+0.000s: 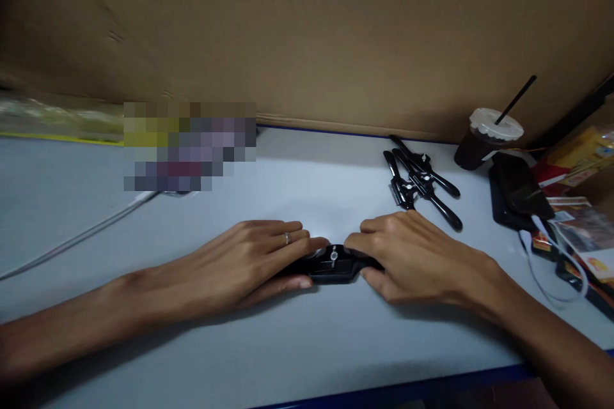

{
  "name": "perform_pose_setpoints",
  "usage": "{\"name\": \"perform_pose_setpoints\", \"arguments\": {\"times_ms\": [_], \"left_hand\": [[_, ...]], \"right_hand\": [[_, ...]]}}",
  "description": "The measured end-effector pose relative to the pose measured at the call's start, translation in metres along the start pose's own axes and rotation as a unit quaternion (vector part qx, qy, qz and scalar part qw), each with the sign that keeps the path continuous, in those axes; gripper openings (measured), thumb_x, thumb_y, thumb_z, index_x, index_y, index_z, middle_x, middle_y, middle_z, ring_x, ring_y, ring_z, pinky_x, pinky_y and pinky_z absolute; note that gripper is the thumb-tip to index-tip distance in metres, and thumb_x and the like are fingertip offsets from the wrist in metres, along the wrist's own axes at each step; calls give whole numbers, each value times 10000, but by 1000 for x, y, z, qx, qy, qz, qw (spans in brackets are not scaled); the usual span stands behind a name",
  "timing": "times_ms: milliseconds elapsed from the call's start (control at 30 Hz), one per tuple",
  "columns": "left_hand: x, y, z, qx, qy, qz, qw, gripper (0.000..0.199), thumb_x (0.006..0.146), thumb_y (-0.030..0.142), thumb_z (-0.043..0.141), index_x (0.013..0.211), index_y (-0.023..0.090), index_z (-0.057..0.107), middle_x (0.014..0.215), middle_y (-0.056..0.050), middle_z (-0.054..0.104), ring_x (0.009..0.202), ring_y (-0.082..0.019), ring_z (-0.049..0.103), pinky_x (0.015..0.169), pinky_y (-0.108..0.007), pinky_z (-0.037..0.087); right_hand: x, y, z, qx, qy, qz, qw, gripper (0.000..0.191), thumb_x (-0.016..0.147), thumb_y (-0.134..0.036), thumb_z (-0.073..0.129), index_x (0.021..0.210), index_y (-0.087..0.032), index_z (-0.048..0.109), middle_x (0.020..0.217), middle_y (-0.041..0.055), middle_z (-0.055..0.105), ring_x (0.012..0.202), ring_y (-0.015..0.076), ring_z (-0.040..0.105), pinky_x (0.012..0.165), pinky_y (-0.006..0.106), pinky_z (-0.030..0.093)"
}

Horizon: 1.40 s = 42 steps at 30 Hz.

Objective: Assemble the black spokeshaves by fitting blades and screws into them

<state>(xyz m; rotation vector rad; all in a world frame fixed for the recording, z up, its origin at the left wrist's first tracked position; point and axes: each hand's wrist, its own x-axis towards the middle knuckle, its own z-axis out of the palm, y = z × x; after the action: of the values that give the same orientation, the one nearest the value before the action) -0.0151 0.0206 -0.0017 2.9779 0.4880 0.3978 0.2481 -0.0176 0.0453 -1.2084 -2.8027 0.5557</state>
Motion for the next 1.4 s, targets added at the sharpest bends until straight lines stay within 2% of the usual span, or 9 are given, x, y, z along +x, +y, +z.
{"name": "perform_pose_setpoints", "arguments": {"times_ms": [100, 267, 533, 733, 833, 933, 1033, 1400], "left_hand": [[0, 0, 0, -5, -4, -12, 1000, 363, 1095, 434, 368, 1010, 169, 602, 796, -8, 641, 638, -145, 561, 590, -300, 431], [2, 1, -1, 16, 8, 16, 1000, 363, 1098, 389, 370, 887, 183, 582, 788, -13, 630, 661, -156, 551, 585, -313, 427], [2, 0, 1, 31, 4, 26, 999, 319, 1091, 377, 403, 890, 190, 566, 799, -2, 630, 662, -147, 551, 594, -305, 423], [1, 0, 2, 30, 5, 25, 999, 321, 1095, 380, 385, 898, 188, 552, 805, -8, 626, 676, -161, 555, 597, -312, 413], [1, -1, 2, 29, 7, 28, 999, 319, 1094, 383, 388, 905, 188, 555, 812, -8, 626, 677, -160, 553, 598, -312, 411], [1, -1, 1, 32, 10, 33, 999, 278, 1086, 365, 425, 928, 185, 566, 817, -7, 630, 683, -155, 554, 605, -301, 408], [1, -1, 1, 35, 9, 33, 999, 258, 1084, 366, 434, 957, 184, 566, 816, -4, 630, 688, -154, 558, 612, -298, 406], [1, 0, 1, 40, 12, 34, 999, 290, 1089, 371, 417, 923, 187, 568, 797, -5, 613, 673, -155, 536, 602, -311, 394]], "right_hand": [[0, -3, -1, -41, 7, 13, 999, 145, 849, -131, 647, 977, -193, 675, 880, 22, 695, 758, 163, 616, 647, 293, 359], [-2, -7, 0, -86, 5, -3, 996, 134, 859, -117, 613, 963, -188, 662, 839, 22, 669, 737, 161, 594, 619, 299, 321], [-1, -6, 2, -100, 5, -15, 995, 142, 871, -118, 587, 953, -197, 672, 795, 12, 634, 685, 148, 544, 592, 303, 273], [-3, -5, 1, -96, 7, -11, 995, 97, 874, -147, 610, 940, -190, 667, 810, 20, 654, 706, 155, 564, 603, 303, 288], [-2, -4, 1, -67, 36, -17, 997, 107, 906, -187, 603, 984, -188, 676, 844, 29, 680, 704, 150, 572, 614, 296, 309], [0, -3, 4, -54, 77, -38, 995, 203, 953, -178, 536, 1092, -186, 684, 840, 34, 685, 683, 143, 565, 611, 288, 314], [2, -4, 8, -65, 77, -64, 993, 279, 949, -129, 503, 1159, -178, 681, 807, 33, 673, 654, 139, 543, 602, 283, 307], [6, -5, 21, -97, 155, -92, 979, 276, 983, -110, 448, 865, -136, 696, 721, 38, 633, 609, 146, 479, 591, 307, 306]]}}
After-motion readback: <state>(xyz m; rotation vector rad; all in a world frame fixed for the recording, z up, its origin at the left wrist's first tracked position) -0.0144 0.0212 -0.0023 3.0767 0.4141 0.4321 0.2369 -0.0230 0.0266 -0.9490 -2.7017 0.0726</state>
